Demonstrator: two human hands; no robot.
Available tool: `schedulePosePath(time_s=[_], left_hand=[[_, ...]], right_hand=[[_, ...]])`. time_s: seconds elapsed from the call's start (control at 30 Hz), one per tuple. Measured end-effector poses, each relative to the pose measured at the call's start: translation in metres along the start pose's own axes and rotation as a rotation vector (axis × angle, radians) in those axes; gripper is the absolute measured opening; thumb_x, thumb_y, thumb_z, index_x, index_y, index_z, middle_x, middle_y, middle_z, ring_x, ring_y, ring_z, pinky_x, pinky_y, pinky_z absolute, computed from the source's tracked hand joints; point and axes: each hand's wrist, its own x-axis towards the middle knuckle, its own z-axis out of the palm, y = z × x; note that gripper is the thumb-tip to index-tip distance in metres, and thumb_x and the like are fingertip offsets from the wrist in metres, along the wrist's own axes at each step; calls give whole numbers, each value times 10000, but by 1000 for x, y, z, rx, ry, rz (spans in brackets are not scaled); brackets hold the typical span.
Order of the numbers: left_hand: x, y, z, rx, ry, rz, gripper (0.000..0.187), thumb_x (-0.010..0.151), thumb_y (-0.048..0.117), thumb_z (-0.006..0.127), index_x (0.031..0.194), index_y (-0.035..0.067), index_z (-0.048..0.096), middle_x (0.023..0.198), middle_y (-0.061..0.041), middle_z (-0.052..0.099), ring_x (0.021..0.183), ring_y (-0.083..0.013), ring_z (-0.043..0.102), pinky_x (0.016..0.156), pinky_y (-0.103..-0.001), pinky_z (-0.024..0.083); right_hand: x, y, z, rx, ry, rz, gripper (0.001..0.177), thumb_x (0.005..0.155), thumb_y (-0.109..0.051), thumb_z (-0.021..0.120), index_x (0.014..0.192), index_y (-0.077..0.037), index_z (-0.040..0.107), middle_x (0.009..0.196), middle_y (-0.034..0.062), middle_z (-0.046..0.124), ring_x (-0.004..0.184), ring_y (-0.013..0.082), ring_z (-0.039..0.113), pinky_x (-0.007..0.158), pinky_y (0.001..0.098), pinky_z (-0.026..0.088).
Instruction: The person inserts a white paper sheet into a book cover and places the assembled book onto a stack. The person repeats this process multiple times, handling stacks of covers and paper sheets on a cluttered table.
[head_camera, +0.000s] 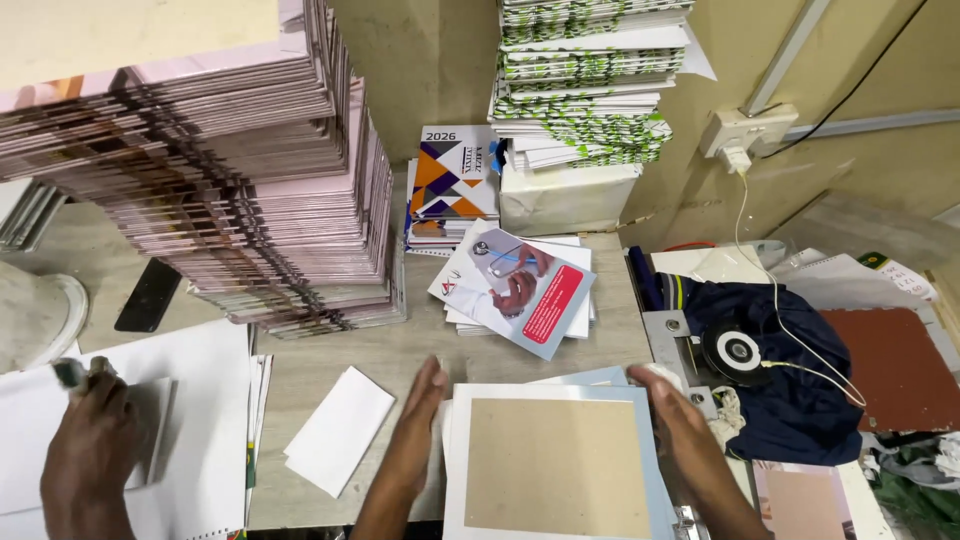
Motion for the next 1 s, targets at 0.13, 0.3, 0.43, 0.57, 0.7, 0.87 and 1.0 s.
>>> schedulePosePath(time_s=[0.13,0.3,0.43,0.57,0.7,0.87,1.0], left_hand=[[12,57,18,457,-55,516,817,1005,409,557,1607,-32,224,1673,-326,131,1568,-479,64,1273,-595,78],[100,94,40,849,-14,562,841,1026,428,561,1588,-90,210,1653,-331,198,1566,-443,157,1274,-561,148],[111,118,66,908,-165,211,1041,946,599,624,1581,-98,182,1578,-348,350,1506,-390,351,1199,-571,344],[126,114,44,795,-153,75,1110,943,639,628,1619,-57,90,1603,-346,305,1520,-399,317,1195,-575,329],[172,104,29,329,-168,91,582,941,519,703,1113,-32,630,826,-127,626,687,-225,667,609,-373,588],[169,102,40,236,-101,29,572,908,556,719,878,-13,681,632,-138,642,452,-248,672,381,-388,560],[181,77,43,173,-169,7,539,868,490,791,1045,-12,705,787,-137,700,635,-248,734,525,-414,620]], right_hand=[[102,-4,-6,-210,-48,-484,437,1044,-296,565,1380,-28,650,1363,224,662,1339,336,575,1103,478,462],[125,-52,51,-480,-156,-367,821,942,-549,650,1543,-28,446,1512,271,504,1419,414,465,1157,562,381],[179,-41,76,-557,-167,-459,636,1017,-366,604,1514,-6,437,1388,292,612,1351,447,533,1125,605,415],[173,-65,85,-650,-132,-369,754,1040,-466,520,1556,47,323,1411,294,591,1370,431,534,1131,588,412],[203,-61,78,-790,-142,-323,704,1076,-524,424,1570,-26,375,1449,245,507,1388,435,493,1139,585,395],[193,-65,79,-873,-118,-321,658,1095,-480,371,1557,-12,384,1400,234,507,1356,437,521,1121,579,417],[195,-60,73,-861,-91,-382,606,1097,-452,387,1507,-12,463,1344,254,541,1332,482,516,1118,586,408]])
